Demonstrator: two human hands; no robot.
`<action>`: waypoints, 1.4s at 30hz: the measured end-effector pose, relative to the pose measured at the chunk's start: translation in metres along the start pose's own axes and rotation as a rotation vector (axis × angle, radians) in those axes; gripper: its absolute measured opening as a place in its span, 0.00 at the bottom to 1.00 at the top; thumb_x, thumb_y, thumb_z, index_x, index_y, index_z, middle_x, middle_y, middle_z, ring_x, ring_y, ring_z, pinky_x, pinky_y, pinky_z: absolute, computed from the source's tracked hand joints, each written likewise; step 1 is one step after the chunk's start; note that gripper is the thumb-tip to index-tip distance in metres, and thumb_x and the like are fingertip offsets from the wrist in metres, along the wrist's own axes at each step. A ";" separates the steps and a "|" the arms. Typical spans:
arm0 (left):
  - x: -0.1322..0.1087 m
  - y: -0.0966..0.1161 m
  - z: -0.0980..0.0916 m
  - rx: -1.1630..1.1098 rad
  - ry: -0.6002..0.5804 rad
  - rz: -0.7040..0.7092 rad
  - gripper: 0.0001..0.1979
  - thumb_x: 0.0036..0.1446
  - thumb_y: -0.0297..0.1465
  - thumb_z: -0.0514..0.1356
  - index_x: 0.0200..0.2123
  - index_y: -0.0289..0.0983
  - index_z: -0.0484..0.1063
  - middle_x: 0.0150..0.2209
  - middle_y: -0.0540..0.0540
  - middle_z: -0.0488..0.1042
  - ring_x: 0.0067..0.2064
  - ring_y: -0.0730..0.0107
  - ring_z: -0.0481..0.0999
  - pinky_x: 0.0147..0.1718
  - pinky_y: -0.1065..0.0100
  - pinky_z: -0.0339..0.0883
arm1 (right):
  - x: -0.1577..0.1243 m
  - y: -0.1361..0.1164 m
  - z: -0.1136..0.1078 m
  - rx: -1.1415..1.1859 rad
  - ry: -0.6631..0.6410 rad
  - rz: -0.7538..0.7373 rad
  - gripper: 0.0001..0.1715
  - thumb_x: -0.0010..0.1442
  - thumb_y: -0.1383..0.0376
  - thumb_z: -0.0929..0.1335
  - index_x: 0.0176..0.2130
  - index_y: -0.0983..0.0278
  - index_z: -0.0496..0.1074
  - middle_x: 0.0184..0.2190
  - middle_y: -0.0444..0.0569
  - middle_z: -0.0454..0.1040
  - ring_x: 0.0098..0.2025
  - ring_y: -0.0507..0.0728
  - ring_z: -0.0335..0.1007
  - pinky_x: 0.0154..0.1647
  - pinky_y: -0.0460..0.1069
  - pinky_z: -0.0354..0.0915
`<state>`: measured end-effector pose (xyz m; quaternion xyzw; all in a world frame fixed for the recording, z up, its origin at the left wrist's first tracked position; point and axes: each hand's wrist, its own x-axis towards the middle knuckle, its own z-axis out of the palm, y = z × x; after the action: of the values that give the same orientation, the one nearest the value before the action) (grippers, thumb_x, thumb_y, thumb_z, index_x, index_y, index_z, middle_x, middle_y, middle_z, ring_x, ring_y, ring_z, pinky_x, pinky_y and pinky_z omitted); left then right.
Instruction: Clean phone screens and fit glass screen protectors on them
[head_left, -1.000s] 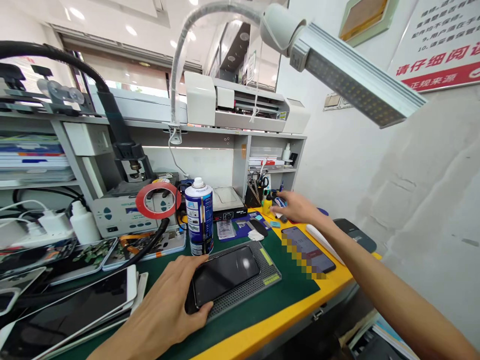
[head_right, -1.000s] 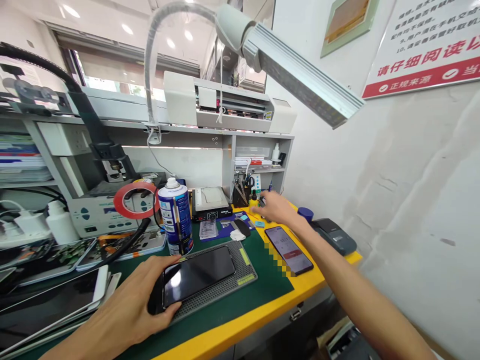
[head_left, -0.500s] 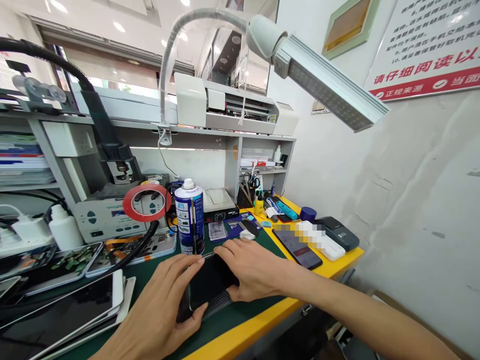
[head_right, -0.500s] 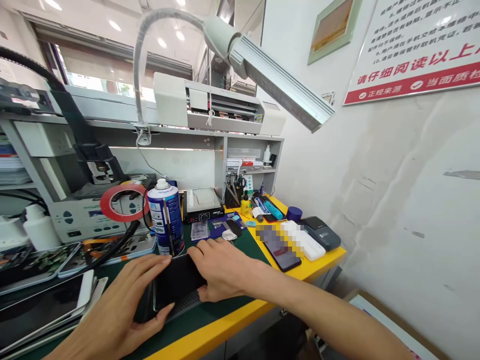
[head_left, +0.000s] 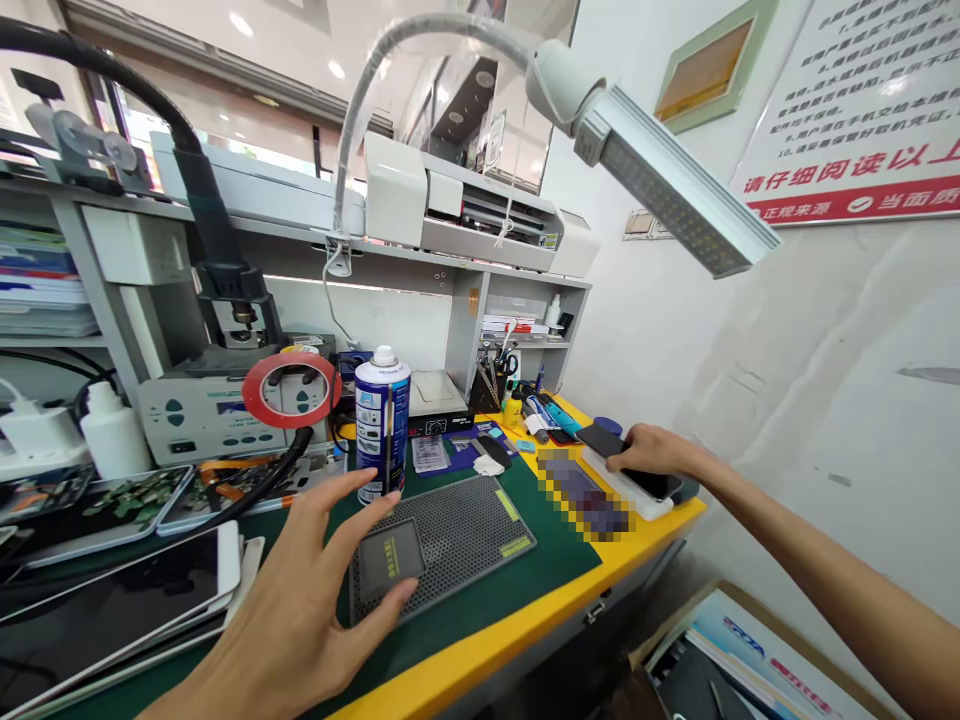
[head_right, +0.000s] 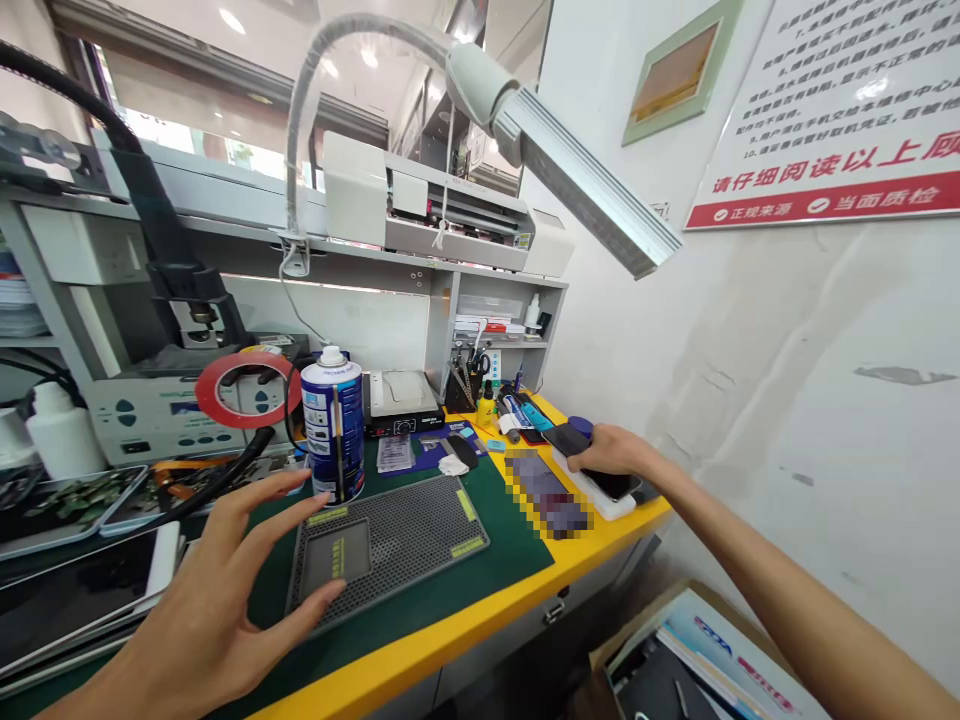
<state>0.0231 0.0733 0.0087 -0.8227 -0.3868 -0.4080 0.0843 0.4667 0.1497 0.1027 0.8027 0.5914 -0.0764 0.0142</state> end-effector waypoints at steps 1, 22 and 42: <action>0.000 0.000 0.001 0.006 -0.006 0.005 0.29 0.60 0.38 0.61 0.63 0.47 0.59 0.64 0.37 0.58 0.64 0.42 0.62 0.54 0.47 0.69 | 0.004 0.005 0.003 -0.020 0.010 0.035 0.26 0.50 0.49 0.71 0.40 0.67 0.74 0.38 0.58 0.79 0.36 0.63 0.76 0.27 0.50 0.64; -0.002 0.004 0.004 -0.011 -0.049 -0.055 0.25 0.63 0.38 0.58 0.61 0.46 0.61 0.63 0.37 0.58 0.61 0.44 0.66 0.49 0.48 0.73 | 0.016 0.024 0.042 -0.160 0.100 0.005 0.30 0.54 0.46 0.69 0.45 0.66 0.74 0.45 0.62 0.78 0.44 0.68 0.76 0.31 0.52 0.63; -0.004 0.004 0.004 0.007 -0.095 -0.095 0.25 0.63 0.41 0.57 0.62 0.45 0.61 0.65 0.37 0.58 0.60 0.44 0.68 0.47 0.49 0.75 | 0.022 0.029 0.045 -0.148 0.150 0.023 0.32 0.54 0.45 0.69 0.47 0.66 0.70 0.46 0.62 0.77 0.43 0.67 0.75 0.29 0.52 0.63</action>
<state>0.0272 0.0699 0.0042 -0.8216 -0.4305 -0.3705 0.0492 0.4954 0.1564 0.0530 0.8096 0.5855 0.0281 0.0301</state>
